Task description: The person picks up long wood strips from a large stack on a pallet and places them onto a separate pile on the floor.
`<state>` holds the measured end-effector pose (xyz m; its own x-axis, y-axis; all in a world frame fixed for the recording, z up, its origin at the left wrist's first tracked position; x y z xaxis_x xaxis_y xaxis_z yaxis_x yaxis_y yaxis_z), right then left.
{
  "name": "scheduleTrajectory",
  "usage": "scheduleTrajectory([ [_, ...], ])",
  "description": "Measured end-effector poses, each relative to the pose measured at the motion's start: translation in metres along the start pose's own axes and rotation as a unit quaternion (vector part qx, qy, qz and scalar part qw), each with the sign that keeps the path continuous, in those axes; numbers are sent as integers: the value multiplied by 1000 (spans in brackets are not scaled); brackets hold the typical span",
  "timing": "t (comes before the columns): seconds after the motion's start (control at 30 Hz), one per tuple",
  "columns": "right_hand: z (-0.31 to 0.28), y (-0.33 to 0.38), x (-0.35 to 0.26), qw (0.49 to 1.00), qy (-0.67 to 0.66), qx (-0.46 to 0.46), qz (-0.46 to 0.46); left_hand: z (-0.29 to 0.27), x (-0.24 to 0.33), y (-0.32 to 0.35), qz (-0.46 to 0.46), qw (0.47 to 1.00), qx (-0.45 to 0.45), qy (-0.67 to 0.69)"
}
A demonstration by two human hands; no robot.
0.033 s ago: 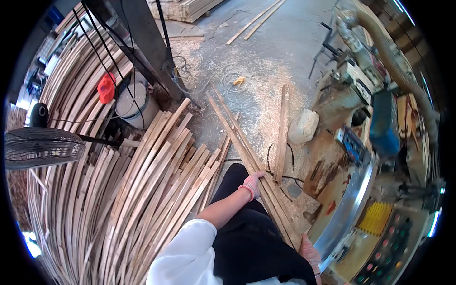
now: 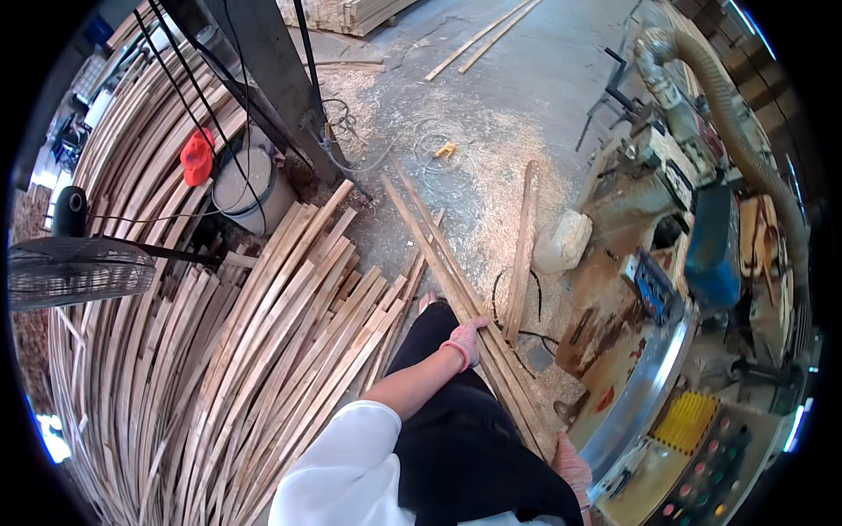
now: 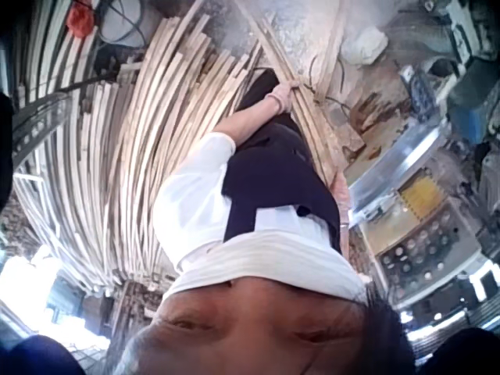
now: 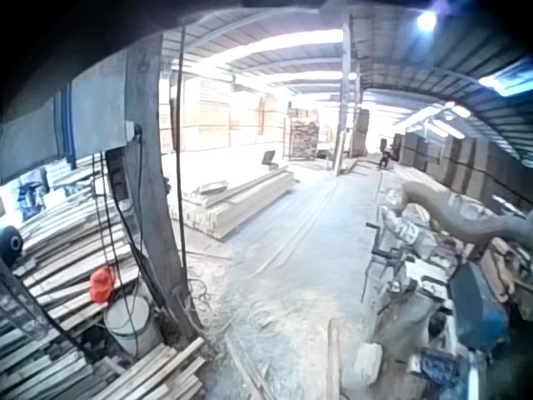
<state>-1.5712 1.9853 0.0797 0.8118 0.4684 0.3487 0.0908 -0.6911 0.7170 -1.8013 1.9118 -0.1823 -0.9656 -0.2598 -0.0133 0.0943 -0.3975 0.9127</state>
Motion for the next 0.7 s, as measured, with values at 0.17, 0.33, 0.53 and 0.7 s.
scheduleTrajectory([
  [0.17, -136, -25, -71, 992, 3, 88, -91, 54, 70, -69, 6, 1000, -6, 24],
  [0.33, -168, -83, -98, 991, -56, 98, -68, 150, 151, -46, 33, 997, -56, 31],
  [0.53, -235, -174, -172, 973, -86, 152, -149, 221, 297, -18, 170, 982, -77, 33],
  [0.7, -358, -199, -315, 880, -125, 240, -391, 281, 465, -7, 331, 918, -203, 83],
])
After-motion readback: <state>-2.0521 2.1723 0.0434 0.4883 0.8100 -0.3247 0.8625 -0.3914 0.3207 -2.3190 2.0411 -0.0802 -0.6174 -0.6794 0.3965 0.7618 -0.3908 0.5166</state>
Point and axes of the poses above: each hand's wrist, its own y-axis away from the middle knuckle, its own z-axis out of the palm, x = y × z, the point moved 8 cm from there along -y, towards the middle knuckle, and after that the axes turned 7 degrees about z, right-handed, at the moved point
